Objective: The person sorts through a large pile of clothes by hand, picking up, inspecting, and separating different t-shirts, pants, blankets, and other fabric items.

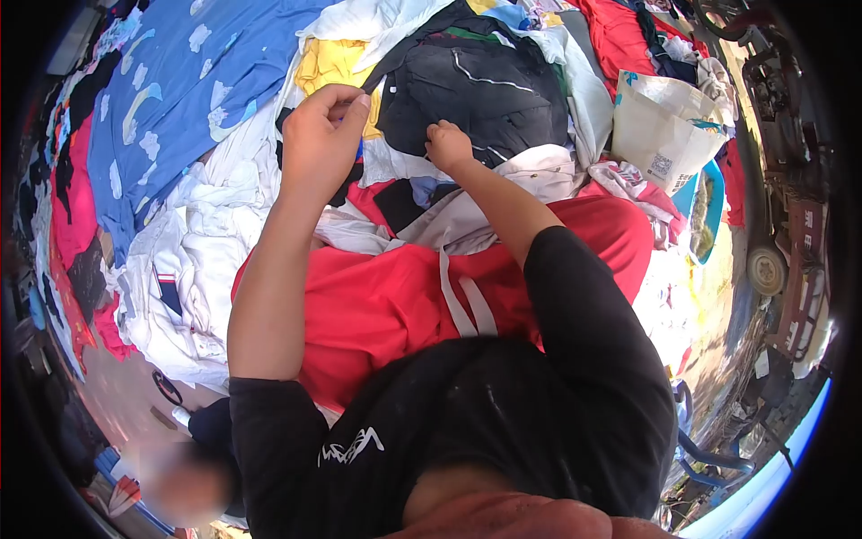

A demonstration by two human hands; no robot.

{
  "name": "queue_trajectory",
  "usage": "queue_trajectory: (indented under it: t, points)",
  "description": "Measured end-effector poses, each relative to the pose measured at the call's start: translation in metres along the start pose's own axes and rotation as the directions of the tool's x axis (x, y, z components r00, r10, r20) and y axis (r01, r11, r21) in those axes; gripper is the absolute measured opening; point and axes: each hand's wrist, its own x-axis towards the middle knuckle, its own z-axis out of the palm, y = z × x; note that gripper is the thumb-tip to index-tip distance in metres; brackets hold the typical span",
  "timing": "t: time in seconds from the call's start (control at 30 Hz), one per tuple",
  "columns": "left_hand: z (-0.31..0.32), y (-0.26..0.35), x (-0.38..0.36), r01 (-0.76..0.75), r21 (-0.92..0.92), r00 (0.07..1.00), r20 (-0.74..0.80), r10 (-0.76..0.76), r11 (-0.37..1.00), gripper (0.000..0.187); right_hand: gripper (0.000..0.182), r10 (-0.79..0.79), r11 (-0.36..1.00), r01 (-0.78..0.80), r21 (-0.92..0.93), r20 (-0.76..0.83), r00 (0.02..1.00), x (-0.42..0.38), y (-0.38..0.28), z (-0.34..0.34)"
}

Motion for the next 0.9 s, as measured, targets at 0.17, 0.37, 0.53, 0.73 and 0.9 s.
queue_trajectory:
  t: [0.17,0.37,0.53,0.73,0.9]
  points:
    - [-0.002,-0.003,0.000,-0.009,0.004,1.000,-0.011,0.009,1.000,0.023,0.049,0.002,0.938,0.050,-0.344,0.150,0.989,-0.001,-0.001,-0.018]
    - [-0.001,-0.012,0.002,-0.050,-0.017,0.999,-0.010,0.049,0.999,0.022,0.030,-0.105,0.873,0.152,-0.464,0.125,0.987,-0.011,0.008,0.004]
    - [0.000,-0.015,0.002,-0.063,-0.012,0.998,0.014,0.063,0.998,0.022,0.019,0.103,0.988,-0.109,-0.110,-0.054,0.993,0.006,0.003,-0.022]
    - [0.015,-0.026,0.000,0.131,0.004,0.921,0.371,-0.123,0.991,0.040,0.021,0.203,0.971,-0.149,0.188,-0.313,0.928,-0.002,-0.019,-0.136]
    - [0.039,-0.005,-0.004,0.476,-0.219,0.781,0.550,-0.295,0.852,0.073,0.019,-0.047,0.948,0.187,0.257,-0.468,0.883,-0.042,-0.083,-0.235]
